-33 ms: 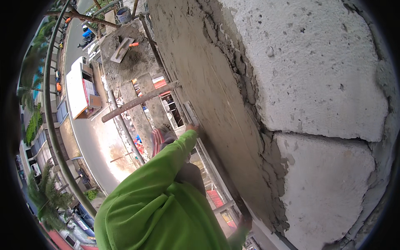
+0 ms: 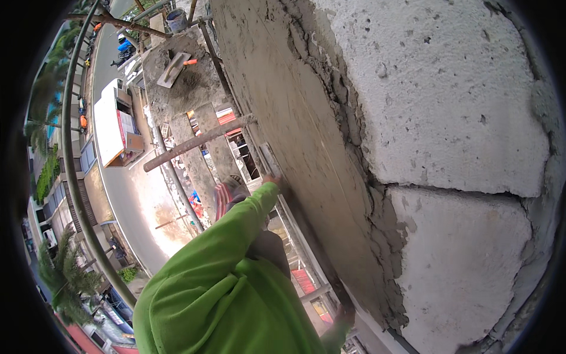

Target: The person applies and smooths wet cement onto a concrete wall using a long metal straightedge. They repeatedly scrape the tool against the surface to level the material and remove excess, working on a section of the wall from a high vantage point on scaffolding.

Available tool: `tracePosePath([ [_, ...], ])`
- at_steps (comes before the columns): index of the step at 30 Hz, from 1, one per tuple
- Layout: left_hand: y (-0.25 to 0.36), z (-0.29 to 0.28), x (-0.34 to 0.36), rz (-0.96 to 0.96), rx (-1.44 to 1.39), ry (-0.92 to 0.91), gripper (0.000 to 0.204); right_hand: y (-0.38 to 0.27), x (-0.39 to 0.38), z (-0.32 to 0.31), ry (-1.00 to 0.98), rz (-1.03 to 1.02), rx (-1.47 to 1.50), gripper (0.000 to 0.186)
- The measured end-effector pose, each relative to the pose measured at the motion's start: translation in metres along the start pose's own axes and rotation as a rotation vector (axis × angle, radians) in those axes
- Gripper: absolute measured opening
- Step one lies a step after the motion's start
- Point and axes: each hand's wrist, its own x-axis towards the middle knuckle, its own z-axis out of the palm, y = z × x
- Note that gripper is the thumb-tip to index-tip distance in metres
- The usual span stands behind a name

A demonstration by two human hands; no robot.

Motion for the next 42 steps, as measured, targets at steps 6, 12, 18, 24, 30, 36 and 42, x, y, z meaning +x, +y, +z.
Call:
tracePosePath([
  [6,0.018,-0.015,0.019,0.037,0.032,-0.005,0.046,-0.020,-0.001,0.022,-0.019,-0.030,0.115,0.030],
  [12,0.040,-0.042,0.068,0.207,0.150,0.053,0.038,-0.079,0.016,0.055,-0.012,-0.121,0.006,0.027],
  [18,0.102,-0.100,0.071,0.342,0.098,0.196,0.030,-0.150,0.015,0.088,0.055,-0.227,-0.553,0.029],
  [24,0.147,-0.143,0.005,0.320,0.120,0.283,0.029,-0.176,0.012,0.091,0.054,-0.201,-0.515,0.031],
  [30,0.179,-0.171,-0.020,0.531,0.026,0.418,0.027,-0.144,0.022,0.106,0.086,-0.342,-0.463,0.030],
  [36,0.207,-0.201,-0.059,0.707,-0.221,0.350,0.024,-0.115,0.027,0.125,0.069,-0.205,-0.231,0.028],
  [42,0.143,-0.192,-0.001,0.726,-0.250,0.341,0.028,-0.157,0.026,0.141,-0.033,-0.211,-0.383,0.026],
])
